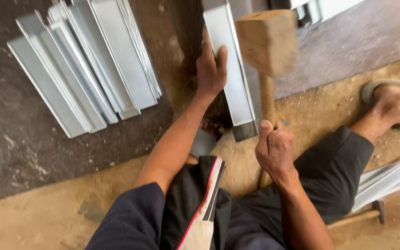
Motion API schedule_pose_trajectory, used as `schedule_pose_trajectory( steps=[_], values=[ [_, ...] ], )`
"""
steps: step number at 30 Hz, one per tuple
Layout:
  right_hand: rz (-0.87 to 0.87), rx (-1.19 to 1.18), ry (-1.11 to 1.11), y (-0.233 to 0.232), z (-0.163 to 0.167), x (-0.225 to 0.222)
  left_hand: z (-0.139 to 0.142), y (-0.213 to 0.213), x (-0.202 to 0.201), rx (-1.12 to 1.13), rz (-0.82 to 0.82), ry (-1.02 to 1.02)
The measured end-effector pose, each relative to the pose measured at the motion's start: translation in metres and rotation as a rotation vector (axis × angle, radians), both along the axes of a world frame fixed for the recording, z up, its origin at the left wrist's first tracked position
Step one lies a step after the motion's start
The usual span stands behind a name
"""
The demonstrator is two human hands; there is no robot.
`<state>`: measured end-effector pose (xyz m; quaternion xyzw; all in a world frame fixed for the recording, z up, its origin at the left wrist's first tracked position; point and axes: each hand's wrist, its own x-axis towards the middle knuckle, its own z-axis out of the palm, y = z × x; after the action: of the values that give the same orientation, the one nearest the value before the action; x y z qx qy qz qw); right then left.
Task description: The person sits on the floor and repeatedly hammers a metal channel with a wooden mallet to shape or flatten it. They handle multiple channels one at a time, striking each along its length and then setting it aside.
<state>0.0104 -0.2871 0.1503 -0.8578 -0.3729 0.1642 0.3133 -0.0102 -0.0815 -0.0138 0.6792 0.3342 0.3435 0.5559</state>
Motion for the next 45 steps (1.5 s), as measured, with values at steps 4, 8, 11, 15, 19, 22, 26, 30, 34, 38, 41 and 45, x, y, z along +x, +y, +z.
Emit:
schedule_pose_trajectory(
  steps=[4,8,11,15,19,22,26,30,34,38,41,45],
  values=[
    [0.017,-0.310,0.025,-0.013,-0.002,-0.005,-0.003,-0.007,-0.003,0.082,0.044,-0.050],
    [0.059,0.002,-0.055,-0.032,-0.005,-0.014,-0.014,-0.008,-0.003,0.136,0.048,-0.105],
    [-0.018,-0.108,0.008,-0.045,-0.011,-0.017,-0.021,-0.007,0.000,0.157,0.070,-0.082],
    [-0.083,-0.078,0.054,-0.062,-0.017,-0.021,-0.028,-0.007,0.000,0.106,0.039,-0.045],
    [0.014,-0.144,-0.050,-0.079,-0.020,-0.027,-0.033,-0.008,-0.003,0.212,0.048,-0.052],
    [-0.103,-0.132,0.085,-0.092,-0.019,-0.032,-0.037,-0.009,-0.005,0.355,0.067,-0.066],
    [-0.122,-0.069,0.184,-0.104,-0.018,-0.038,-0.044,-0.011,-0.006,0.183,0.018,-0.106],
    [-0.147,-0.077,0.190,-0.115,-0.015,-0.042,-0.054,-0.011,-0.004,0.132,0.007,-0.092],
    [-0.061,-0.109,0.095,-0.127,-0.014,-0.044,-0.063,-0.010,0.000,0.083,-0.010,-0.049],
    [-0.150,-0.067,0.229,-0.138,-0.019,-0.046,-0.063,-0.006,0.003,0.105,-0.033,-0.106],
    [-0.119,-0.043,0.274,-0.149,-0.031,-0.042,-0.052,-0.009,-0.004,0.021,-0.002,-0.029],
    [-0.497,-0.092,0.656,-0.168,-0.054,-0.002,-0.028,-0.001,-0.006,0.196,0.081,-0.072]
  ],
)
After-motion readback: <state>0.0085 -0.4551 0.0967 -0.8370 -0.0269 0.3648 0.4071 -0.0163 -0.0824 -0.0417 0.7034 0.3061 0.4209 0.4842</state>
